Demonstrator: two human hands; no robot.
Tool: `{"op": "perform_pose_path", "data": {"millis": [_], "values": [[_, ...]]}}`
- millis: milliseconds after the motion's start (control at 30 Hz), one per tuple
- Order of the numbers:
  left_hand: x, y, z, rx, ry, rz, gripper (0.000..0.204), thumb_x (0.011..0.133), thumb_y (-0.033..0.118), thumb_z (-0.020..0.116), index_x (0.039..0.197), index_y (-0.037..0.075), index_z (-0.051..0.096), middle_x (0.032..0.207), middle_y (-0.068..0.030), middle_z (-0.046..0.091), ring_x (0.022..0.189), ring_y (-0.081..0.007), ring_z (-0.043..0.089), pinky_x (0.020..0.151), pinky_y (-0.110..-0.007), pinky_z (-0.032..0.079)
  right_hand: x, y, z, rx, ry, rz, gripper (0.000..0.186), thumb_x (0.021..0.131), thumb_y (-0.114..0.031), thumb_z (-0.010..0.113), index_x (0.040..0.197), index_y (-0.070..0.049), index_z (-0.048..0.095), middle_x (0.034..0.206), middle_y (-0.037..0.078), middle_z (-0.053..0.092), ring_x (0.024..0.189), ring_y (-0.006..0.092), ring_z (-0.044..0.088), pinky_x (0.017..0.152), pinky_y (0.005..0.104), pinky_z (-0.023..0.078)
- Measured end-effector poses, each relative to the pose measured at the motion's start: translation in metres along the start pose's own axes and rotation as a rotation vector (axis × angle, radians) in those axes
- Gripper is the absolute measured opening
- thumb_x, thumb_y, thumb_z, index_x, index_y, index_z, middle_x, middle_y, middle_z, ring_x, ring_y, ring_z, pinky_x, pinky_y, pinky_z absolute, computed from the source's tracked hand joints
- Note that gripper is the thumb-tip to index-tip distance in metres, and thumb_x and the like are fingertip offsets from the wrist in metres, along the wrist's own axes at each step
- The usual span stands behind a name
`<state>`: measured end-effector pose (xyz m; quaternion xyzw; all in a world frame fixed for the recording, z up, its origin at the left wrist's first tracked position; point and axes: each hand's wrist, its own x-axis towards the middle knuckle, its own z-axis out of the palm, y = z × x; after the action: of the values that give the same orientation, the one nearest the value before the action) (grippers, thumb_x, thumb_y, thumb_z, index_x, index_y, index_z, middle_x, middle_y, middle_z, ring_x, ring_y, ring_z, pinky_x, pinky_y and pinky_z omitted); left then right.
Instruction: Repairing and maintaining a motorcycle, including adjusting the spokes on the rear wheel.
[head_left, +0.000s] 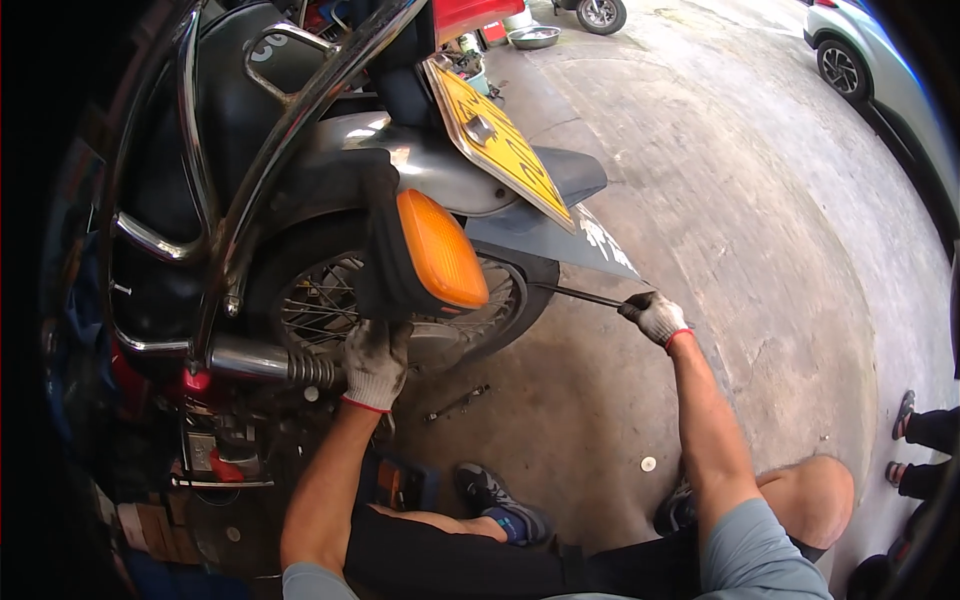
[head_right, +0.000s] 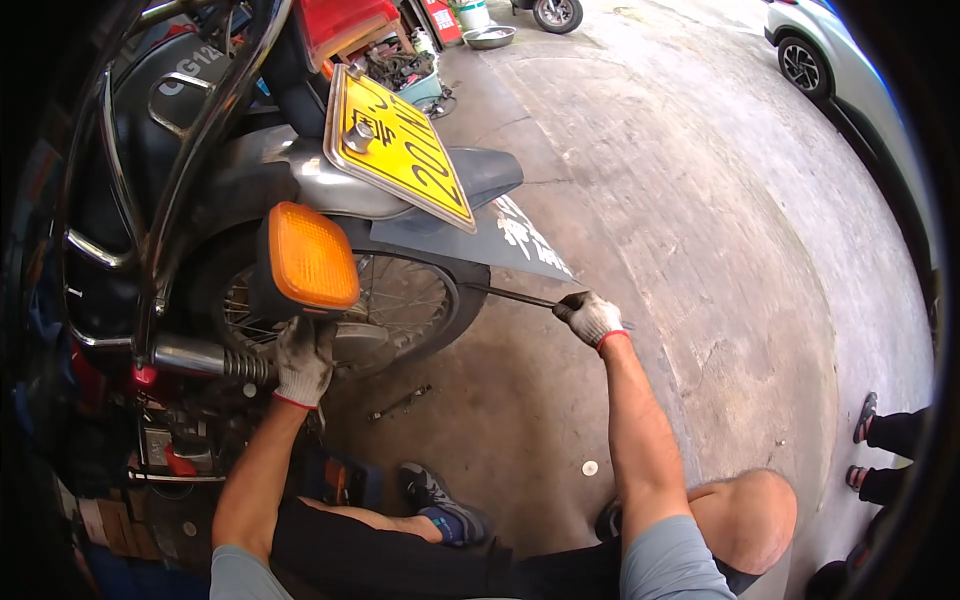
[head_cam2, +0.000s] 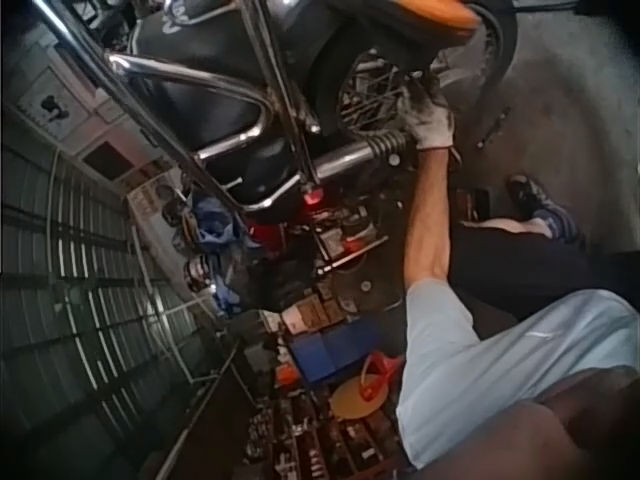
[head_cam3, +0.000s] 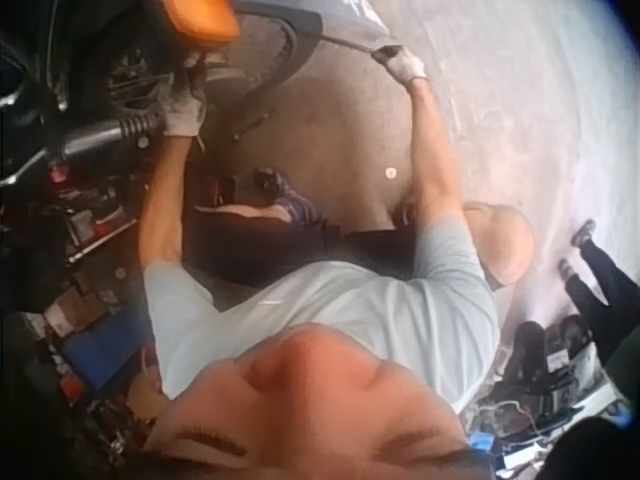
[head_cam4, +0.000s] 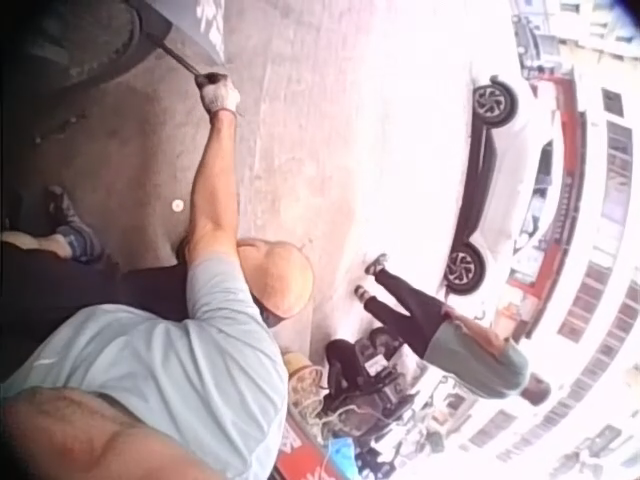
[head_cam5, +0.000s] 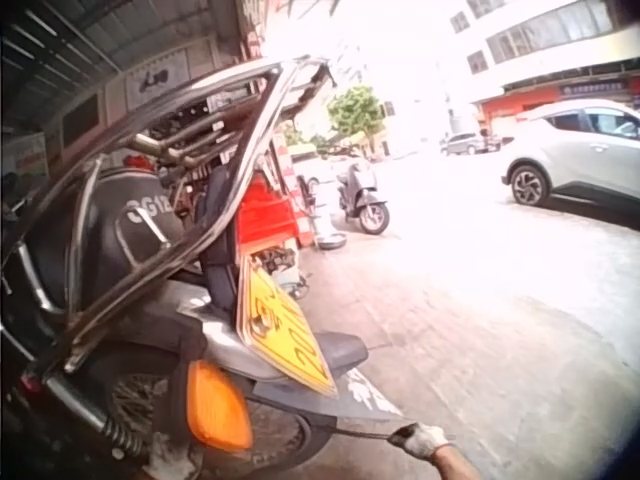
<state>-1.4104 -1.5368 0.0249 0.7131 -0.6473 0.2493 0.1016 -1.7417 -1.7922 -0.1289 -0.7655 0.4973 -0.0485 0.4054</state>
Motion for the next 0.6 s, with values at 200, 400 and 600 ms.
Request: {"op": "perform_pose_path", "data": {"millis": [200, 400, 600], "values": [[-0.002, 0.000, 0.002, -0.020, 0.073, 0.059, 0.019, 0.083, 0.017, 0.053, 0.089, 0.000, 0.058, 0.082, -0.0173, 0.056, 0.074, -0.0370, 0.056, 0.065, -0.046, 0.044, 0.015, 0.002, -0.006, -0.118, 0.046, -0.065, 0.040, 0.082, -0.049, 0.056, 0.106, -0.019, 0.068, 0.105, 0.009, 0.066, 0.100, 0.0297, 0.061, 0.086, 0.0383, 0.047], [0.002, 0.000, -0.003, 0.001, 0.029, -0.010, 0.020, 0.084, 0.018, 0.052, 0.091, -0.001, 0.057, 0.082, -0.0192, 0.057, 0.074, -0.0389, 0.056, 0.068, -0.047, 0.045, -0.036, -0.025, 0.031, -0.075, 0.064, 0.002, 0.039, 0.087, -0.047, 0.049, 0.107, -0.018, 0.066, 0.108, 0.010, 0.065, 0.102, 0.0291, 0.061, 0.087, 0.0390, 0.047], [0.007, 0.009, 0.000, -0.071, 0.060, -0.088, 0.029, 0.085, 0.024, 0.057, 0.099, -0.001, 0.056, 0.086, -0.0201, 0.060, 0.076, -0.0397, 0.059, 0.068, -0.047, 0.047, -0.069, -0.027, 0.107, 0.711, -0.208, 0.139, 0.039, 0.089, -0.042, 0.052, 0.098, -0.007, 0.066, 0.063, 0.003, 0.055, 0.053, 0.0166, 0.050, 0.049, 0.0306, 0.040]]}}
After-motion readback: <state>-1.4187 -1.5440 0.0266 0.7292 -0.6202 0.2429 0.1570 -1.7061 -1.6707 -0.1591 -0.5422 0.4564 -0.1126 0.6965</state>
